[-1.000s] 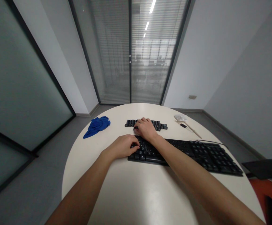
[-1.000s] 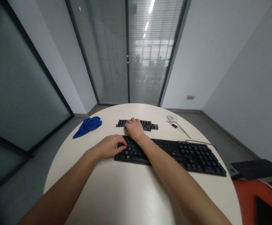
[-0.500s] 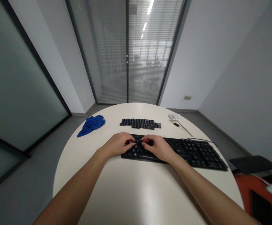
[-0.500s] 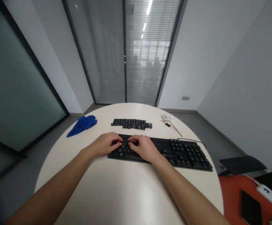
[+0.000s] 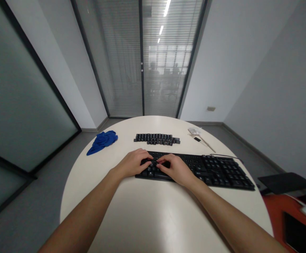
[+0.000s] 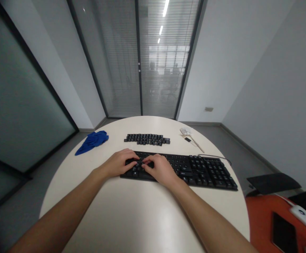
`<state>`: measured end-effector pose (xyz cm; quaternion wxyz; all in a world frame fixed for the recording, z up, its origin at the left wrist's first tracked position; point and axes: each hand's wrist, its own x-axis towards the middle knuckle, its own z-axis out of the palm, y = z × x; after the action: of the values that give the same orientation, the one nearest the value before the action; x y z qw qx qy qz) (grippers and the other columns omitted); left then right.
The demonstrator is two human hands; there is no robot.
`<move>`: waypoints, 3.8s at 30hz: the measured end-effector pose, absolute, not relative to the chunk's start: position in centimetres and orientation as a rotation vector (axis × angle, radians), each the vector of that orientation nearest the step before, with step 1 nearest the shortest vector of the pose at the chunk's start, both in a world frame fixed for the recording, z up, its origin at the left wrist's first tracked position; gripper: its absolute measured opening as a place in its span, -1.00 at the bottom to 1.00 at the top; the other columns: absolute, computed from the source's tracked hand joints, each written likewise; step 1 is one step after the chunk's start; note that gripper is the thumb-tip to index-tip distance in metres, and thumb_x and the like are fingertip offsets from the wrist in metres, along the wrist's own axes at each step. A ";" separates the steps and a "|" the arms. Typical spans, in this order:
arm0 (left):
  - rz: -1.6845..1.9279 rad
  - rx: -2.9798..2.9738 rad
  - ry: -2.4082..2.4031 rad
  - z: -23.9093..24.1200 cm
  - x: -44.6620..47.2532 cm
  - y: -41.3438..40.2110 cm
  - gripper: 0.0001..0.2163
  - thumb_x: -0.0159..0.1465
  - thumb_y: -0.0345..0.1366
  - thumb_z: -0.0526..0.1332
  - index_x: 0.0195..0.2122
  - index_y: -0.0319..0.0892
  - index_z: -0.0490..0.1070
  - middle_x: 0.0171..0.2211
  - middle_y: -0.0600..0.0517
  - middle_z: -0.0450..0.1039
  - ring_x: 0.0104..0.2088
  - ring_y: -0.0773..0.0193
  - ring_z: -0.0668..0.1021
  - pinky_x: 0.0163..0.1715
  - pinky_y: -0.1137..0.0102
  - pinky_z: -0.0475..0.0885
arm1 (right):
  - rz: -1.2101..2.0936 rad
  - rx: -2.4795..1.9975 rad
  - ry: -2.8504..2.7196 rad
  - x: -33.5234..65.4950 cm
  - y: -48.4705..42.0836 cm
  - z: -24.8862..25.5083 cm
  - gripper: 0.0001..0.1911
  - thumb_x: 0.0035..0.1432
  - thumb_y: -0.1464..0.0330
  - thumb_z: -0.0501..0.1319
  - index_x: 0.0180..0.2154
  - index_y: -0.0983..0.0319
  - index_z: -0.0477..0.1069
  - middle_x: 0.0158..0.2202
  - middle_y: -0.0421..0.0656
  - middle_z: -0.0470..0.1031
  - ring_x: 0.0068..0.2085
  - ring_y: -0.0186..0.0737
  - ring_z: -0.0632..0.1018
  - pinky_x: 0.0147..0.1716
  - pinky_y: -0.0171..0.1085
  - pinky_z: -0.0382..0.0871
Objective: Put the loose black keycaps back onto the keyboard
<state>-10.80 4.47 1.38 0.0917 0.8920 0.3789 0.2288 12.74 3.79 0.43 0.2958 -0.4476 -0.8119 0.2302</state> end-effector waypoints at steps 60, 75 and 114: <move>0.729 2.390 1.370 -1.0 -8.6 4.4 -0.62 0.35 -0.18 0.20 0.15 -0.18 0.32 0.18 -0.20 0.35 0.23 -0.04 0.35 0.26 0.00 0.25 | 0.253 -1.454 -2.115 12.4 4.3 -0.7 -0.60 0.27 0.16 0.24 0.06 0.21 0.50 0.19 0.04 0.45 0.24 0.10 0.38 0.26 0.16 0.12; 0.666 2.396 1.423 -1.8 -8.6 4.5 -0.47 0.34 -0.19 0.18 0.31 -0.20 0.17 0.31 -0.22 0.24 0.33 -0.08 0.25 0.33 -0.03 0.14 | 0.255 -1.527 -2.189 12.1 4.1 -0.5 -0.51 0.29 0.06 0.17 0.13 0.19 0.40 0.14 0.02 0.48 0.20 0.10 0.41 0.29 0.26 -0.02; 0.387 2.288 1.494 -0.8 -8.5 4.2 -0.40 0.40 -0.09 0.04 0.41 -0.20 0.06 0.44 -0.12 0.00 0.45 -0.04 -0.07 0.39 0.05 -0.03 | 0.450 -1.626 -2.153 12.2 4.8 0.0 -0.39 0.12 0.07 0.32 0.16 0.15 0.39 0.21 -0.02 0.43 0.26 0.12 0.35 0.30 0.29 -0.18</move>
<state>-8.48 4.23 -0.77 0.1898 0.8139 0.5317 0.1377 12.17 4.80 -0.02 0.2019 -0.5821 -0.7710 0.1611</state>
